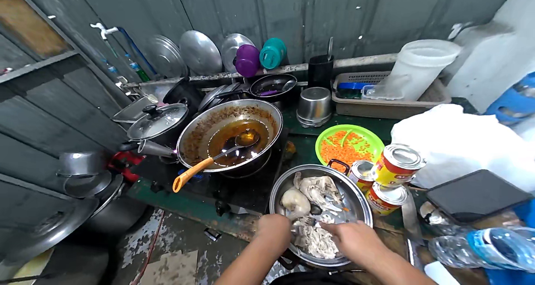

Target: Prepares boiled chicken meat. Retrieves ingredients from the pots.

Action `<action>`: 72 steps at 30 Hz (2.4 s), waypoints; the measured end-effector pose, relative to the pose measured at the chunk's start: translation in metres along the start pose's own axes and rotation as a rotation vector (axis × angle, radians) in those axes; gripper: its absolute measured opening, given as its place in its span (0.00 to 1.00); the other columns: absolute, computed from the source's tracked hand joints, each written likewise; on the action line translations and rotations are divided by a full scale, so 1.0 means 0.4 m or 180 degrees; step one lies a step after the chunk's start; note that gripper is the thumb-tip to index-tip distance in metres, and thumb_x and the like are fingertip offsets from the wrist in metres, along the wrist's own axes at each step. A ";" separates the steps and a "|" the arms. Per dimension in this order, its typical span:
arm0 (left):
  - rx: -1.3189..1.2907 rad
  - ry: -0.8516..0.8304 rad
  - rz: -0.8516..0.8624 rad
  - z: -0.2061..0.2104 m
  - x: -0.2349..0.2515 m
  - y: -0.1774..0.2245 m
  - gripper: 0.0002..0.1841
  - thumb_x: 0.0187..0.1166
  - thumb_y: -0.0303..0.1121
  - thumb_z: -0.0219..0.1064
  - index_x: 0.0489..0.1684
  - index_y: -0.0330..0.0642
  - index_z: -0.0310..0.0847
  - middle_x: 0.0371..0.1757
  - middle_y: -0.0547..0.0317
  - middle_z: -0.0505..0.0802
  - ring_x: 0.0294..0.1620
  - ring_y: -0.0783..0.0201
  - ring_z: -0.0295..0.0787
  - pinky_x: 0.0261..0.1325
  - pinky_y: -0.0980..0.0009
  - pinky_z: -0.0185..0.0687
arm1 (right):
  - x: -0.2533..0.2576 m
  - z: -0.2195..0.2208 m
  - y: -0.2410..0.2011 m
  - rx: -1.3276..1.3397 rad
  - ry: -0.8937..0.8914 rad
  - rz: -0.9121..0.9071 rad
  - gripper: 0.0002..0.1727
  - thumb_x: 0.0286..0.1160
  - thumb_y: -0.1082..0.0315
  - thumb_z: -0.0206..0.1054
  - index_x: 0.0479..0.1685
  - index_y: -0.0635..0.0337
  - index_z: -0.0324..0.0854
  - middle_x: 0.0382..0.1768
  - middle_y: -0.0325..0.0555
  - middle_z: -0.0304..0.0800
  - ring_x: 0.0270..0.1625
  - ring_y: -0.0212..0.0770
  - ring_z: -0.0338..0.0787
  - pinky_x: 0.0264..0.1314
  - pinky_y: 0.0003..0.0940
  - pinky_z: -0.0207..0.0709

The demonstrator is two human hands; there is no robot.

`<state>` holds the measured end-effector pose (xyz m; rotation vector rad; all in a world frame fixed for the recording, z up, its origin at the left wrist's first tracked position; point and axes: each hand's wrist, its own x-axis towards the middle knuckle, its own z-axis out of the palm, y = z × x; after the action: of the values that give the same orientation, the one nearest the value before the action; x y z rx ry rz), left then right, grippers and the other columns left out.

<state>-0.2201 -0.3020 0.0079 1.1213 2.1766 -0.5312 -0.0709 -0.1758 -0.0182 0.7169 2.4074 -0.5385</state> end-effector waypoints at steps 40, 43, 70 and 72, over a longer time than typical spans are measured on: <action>-0.0086 0.0086 -0.0034 -0.037 0.007 -0.026 0.18 0.89 0.42 0.55 0.63 0.46 0.87 0.67 0.44 0.90 0.69 0.40 0.87 0.64 0.34 0.81 | -0.049 -0.029 0.028 0.0212 0.0010 0.0129 0.28 0.87 0.63 0.53 0.85 0.28 0.74 0.65 0.58 0.91 0.69 0.65 0.87 0.71 0.70 0.73; -0.0131 0.0089 -0.0031 -0.029 0.031 0.003 0.17 0.88 0.41 0.57 0.61 0.43 0.87 0.66 0.42 0.90 0.68 0.39 0.87 0.63 0.34 0.81 | -0.042 0.016 0.002 0.0010 -0.0131 -0.0004 0.29 0.86 0.63 0.52 0.86 0.31 0.73 0.61 0.60 0.93 0.67 0.66 0.89 0.71 0.68 0.73; -0.0174 0.0195 -0.0004 -0.036 0.025 -0.008 0.18 0.89 0.42 0.56 0.64 0.44 0.85 0.66 0.43 0.91 0.69 0.41 0.87 0.65 0.35 0.81 | -0.044 -0.039 0.014 0.0091 0.0064 0.0065 0.29 0.86 0.64 0.52 0.85 0.28 0.74 0.65 0.57 0.91 0.70 0.64 0.87 0.74 0.69 0.71; -0.0138 0.0153 -0.0076 -0.027 0.033 -0.002 0.17 0.89 0.41 0.57 0.64 0.42 0.84 0.67 0.42 0.90 0.69 0.39 0.87 0.64 0.35 0.81 | -0.022 -0.006 0.002 0.0005 0.0011 0.0012 0.29 0.86 0.63 0.52 0.85 0.28 0.73 0.63 0.58 0.92 0.69 0.64 0.88 0.75 0.68 0.69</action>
<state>-0.2302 -0.2883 0.0067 1.0967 2.2347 -0.4699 -0.0652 -0.1771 -0.0112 0.7235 2.4087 -0.5380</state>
